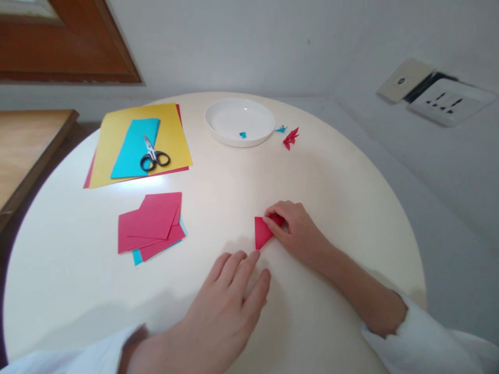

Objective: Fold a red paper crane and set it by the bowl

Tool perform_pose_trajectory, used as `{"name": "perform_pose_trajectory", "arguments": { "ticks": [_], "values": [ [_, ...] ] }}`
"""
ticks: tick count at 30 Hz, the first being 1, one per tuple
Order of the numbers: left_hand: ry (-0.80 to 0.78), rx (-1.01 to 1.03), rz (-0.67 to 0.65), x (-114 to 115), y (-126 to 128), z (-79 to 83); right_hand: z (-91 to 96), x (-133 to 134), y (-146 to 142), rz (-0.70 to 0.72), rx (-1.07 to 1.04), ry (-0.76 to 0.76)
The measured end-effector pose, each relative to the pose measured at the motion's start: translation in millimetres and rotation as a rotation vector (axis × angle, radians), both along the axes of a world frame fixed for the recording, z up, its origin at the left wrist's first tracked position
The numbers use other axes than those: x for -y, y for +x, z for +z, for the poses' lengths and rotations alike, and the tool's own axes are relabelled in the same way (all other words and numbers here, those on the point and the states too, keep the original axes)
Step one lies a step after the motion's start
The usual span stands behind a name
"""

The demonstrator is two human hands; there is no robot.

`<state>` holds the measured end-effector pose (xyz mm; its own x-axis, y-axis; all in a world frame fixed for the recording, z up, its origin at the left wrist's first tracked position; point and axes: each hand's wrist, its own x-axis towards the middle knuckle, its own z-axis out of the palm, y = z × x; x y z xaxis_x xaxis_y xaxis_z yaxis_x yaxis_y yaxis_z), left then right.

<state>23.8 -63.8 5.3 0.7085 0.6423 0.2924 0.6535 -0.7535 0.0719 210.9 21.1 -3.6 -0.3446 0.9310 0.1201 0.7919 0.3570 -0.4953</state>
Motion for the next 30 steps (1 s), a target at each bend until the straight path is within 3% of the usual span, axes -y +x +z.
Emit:
{"name": "perform_pose_trajectory", "arguments": {
  "ticks": [7,30],
  "values": [
    [-0.048,-0.082,0.067,-1.1,1.3,-3.1,0.9,0.1,-0.2,0.017,0.001,0.014],
    [-0.019,-0.064,0.039,6.4,2.9,-5.9,-1.3,0.4,-1.7,-0.024,0.012,0.031]
  ]
}}
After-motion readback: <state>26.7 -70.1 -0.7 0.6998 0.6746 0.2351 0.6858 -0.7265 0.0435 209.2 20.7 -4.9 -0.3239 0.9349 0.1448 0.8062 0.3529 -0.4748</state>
